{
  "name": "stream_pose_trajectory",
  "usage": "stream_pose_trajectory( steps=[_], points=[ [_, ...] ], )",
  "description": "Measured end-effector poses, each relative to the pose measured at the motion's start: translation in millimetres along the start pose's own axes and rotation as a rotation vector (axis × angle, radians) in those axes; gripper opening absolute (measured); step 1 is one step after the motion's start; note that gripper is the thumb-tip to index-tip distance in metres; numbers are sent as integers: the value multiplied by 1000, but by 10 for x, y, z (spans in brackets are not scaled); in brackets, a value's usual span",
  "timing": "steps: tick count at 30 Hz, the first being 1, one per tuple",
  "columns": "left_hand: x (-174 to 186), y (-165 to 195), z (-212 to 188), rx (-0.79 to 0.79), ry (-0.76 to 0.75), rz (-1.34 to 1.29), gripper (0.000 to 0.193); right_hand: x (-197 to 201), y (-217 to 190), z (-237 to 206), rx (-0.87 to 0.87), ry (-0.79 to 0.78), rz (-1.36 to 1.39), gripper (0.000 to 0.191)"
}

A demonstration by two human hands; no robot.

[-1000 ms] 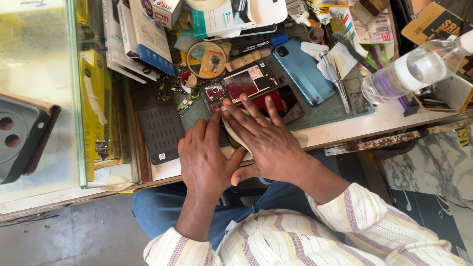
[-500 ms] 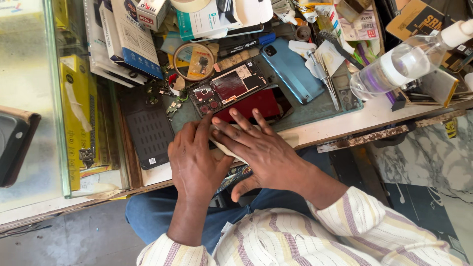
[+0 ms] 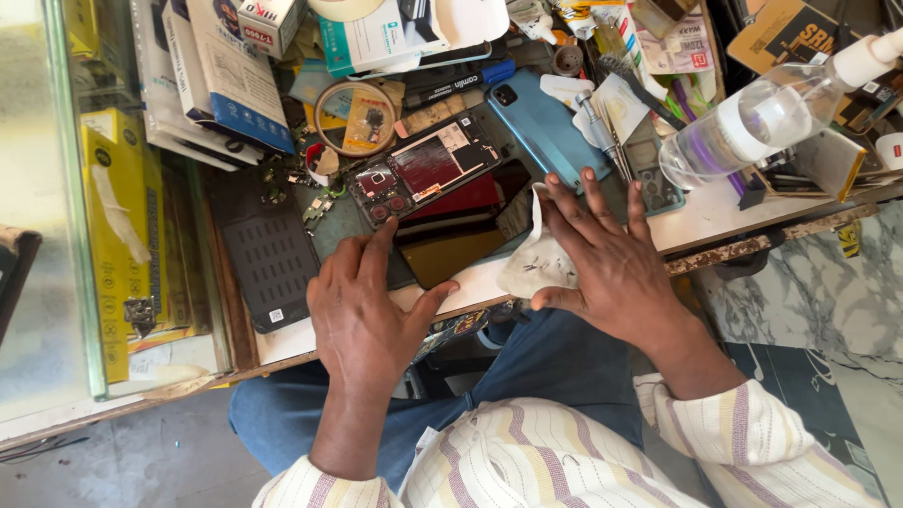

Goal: The person uses a syringe-like tool to apply liquid to a disassembled smartphone on a workbench, then wipes the device with a cloth. The person also handles a phone case and a spray bottle during the process.

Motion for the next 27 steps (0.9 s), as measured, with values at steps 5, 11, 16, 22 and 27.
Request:
stream_pose_trajectory(
  steps=[5, 11, 16, 22, 27],
  points=[
    [2, 22, 25, -13, 19, 31, 88, -73, -11, -87, -112, 25, -17, 108],
    [1, 3, 31, 25, -29, 34, 89, -229, -246, -139, 14, 48, 70, 117],
    [-12, 38, 56, -3, 0, 39, 87, -224, -259, -134, -11, 21, -12, 109],
    [-15, 32, 44, 29, -36, 36, 87, -87, -79, -126, -217, -42, -158, 99],
    [-14, 47, 54, 22, -5, 29, 87, -128, -278, -114, -66, 3, -2, 106]
  ],
)
Point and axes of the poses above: each hand's wrist, its own z-axis towards the middle knuckle, its own x-axis out of the back of the hand, y = z × x, the point moved 1 cm from there along z, towards the middle knuckle, and after that the axes turned 11 degrees about -x, right-handed, at the moved point
